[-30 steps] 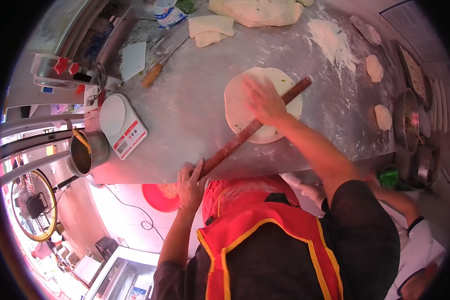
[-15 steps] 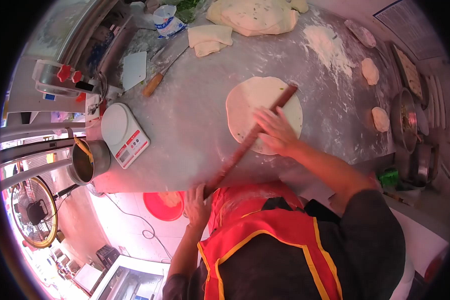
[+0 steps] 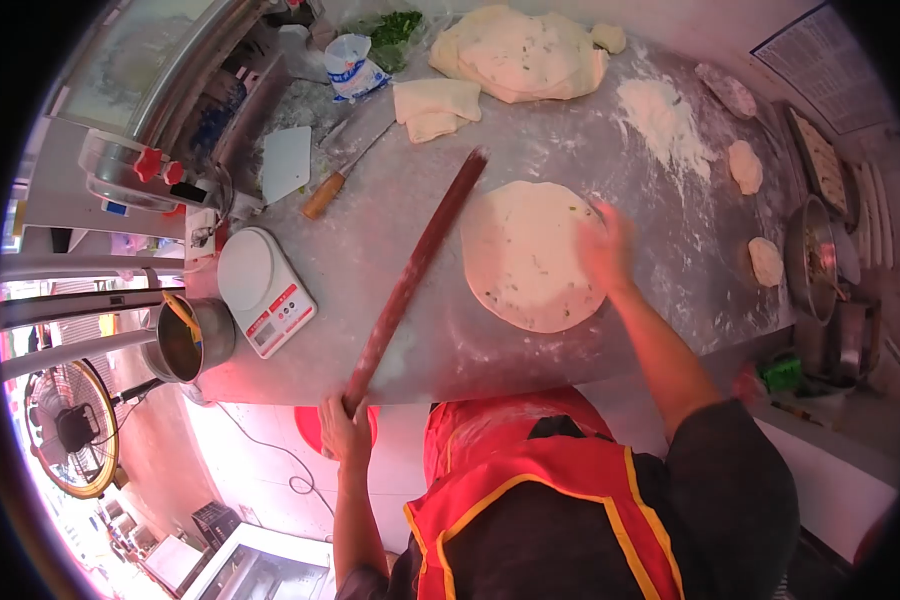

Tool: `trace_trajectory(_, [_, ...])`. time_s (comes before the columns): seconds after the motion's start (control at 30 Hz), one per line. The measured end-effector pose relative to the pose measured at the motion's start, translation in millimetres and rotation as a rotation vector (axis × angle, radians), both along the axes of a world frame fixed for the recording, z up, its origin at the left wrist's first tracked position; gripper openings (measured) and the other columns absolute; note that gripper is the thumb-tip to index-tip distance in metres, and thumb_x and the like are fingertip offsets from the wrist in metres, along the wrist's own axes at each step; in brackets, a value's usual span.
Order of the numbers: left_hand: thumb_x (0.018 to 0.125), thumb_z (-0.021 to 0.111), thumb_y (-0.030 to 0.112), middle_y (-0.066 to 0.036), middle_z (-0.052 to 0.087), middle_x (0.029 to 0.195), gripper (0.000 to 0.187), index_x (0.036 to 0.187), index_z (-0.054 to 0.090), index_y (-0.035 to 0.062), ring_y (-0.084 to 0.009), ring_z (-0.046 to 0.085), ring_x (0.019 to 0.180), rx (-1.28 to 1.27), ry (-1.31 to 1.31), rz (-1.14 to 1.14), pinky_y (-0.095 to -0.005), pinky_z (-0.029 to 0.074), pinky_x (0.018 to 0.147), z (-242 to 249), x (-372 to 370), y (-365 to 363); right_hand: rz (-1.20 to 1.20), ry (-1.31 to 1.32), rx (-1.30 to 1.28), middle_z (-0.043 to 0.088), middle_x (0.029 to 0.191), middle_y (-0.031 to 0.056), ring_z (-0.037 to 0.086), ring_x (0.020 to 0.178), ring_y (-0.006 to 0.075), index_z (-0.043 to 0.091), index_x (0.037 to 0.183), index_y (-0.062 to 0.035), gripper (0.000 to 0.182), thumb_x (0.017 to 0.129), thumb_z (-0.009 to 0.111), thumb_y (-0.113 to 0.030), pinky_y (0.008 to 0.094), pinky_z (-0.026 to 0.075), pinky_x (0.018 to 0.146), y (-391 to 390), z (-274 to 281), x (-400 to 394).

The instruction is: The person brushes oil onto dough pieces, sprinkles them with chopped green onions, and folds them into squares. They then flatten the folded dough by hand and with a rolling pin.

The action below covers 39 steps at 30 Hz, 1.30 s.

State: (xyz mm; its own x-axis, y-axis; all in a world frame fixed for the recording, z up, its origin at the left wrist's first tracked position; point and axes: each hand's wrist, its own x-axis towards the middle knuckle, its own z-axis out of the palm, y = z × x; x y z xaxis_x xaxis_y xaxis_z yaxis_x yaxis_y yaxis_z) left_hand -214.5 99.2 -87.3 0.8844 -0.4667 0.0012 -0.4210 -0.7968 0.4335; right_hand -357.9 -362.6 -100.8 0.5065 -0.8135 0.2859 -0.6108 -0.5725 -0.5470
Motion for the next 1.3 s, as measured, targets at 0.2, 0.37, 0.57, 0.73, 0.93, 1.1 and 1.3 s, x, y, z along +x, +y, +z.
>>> trace_trajectory(0.2, [0.083,0.070,0.023,-0.012,0.058,0.096,0.034,0.106,0.056,0.0018,-0.0342,0.055,0.097,0.087,0.001,0.259,-0.0464,0.045,0.079,-2.8,-34.0,22.5,-0.263,0.110,0.498,0.066,0.086,0.0129,0.065,0.078,0.0294,0.059,0.110,-0.0012,0.049,0.073,0.077,-0.028,0.0384,0.051,0.075,-13.1,-10.3,-63.2])
trace_trajectory(0.37, [0.084,0.068,0.016,-0.023,0.053,0.114,0.043,0.120,0.052,-0.0023,-0.0395,0.047,0.108,0.080,-0.113,0.262,-0.0483,0.039,0.094,-1.6,-18.4,-32.6,-0.075,0.134,0.633,0.064,0.070,0.0090,0.062,0.064,0.0201,0.062,0.098,-0.0015,0.033,0.075,0.074,-0.022,0.0364,0.050,0.061,-27.8,-22.3,-47.3])
trace_trajectory(0.57, [0.103,0.039,0.036,-0.010,0.033,0.152,0.058,0.151,0.023,0.0078,-0.0282,0.034,0.137,-1.020,1.212,0.087,-0.0404,0.027,0.114,-13.8,-15.8,-205.8,0.646,0.147,0.345,0.066,0.091,0.0195,0.063,0.088,0.0393,0.057,0.106,-0.0070,0.021,0.091,0.049,-0.019,0.0470,0.051,0.073,71.0,76.9,28.5])
trace_trajectory(0.73, [0.081,0.054,0.026,-0.014,0.055,0.115,0.036,0.112,0.051,0.0074,-0.0320,0.056,0.101,-0.772,0.858,0.016,-0.0391,0.044,0.083,75.7,-32.7,-280.7,1.061,-0.120,0.351,0.065,0.097,0.0158,0.065,0.084,0.0378,0.056,0.110,-0.0127,0.022,0.090,0.056,-0.022,0.0477,0.052,0.071,127.5,93.1,16.0])
trace_trajectory(0.93, [0.075,0.059,0.022,-0.014,0.066,0.093,0.025,0.092,0.065,0.0045,-0.0307,0.066,0.084,-0.425,0.128,-0.058,-0.0383,0.052,0.069,183.6,28.1,-349.3,0.439,0.001,0.559,0.068,0.094,0.0132,0.067,0.084,0.0338,0.057,0.118,-0.0118,0.029,0.092,0.057,-0.024,0.0441,0.053,0.074,20.0,78.8,-75.6])
trace_trajectory(1.1, [0.088,0.054,0.026,-0.011,0.062,0.095,0.029,0.099,0.061,0.0001,-0.0248,0.060,0.090,-1.135,0.106,-0.174,-0.0381,0.048,0.076,203.3,96.2,-477.8,0.177,-0.097,0.388,0.067,0.109,0.0158,0.067,0.096,0.0305,0.055,0.127,-0.0065,0.036,0.094,0.057,-0.023,0.0352,0.053,0.081,-71.4,39.0,-121.0])
trace_trajectory(1.3, [0.095,0.052,0.035,-0.021,0.060,0.119,0.047,0.117,0.056,-0.0058,-0.0328,0.054,0.115,-0.670,-0.113,-0.168,-0.0435,0.041,0.096,39.3,198.4,-563.3,-0.177,-0.121,0.199,0.036,0.147,0.0243,0.036,0.136,0.0390,0.035,0.143,0.0033,0.059,0.097,0.050,-0.031,0.0427,0.029,0.112,-209.9,-23.4,-90.8])
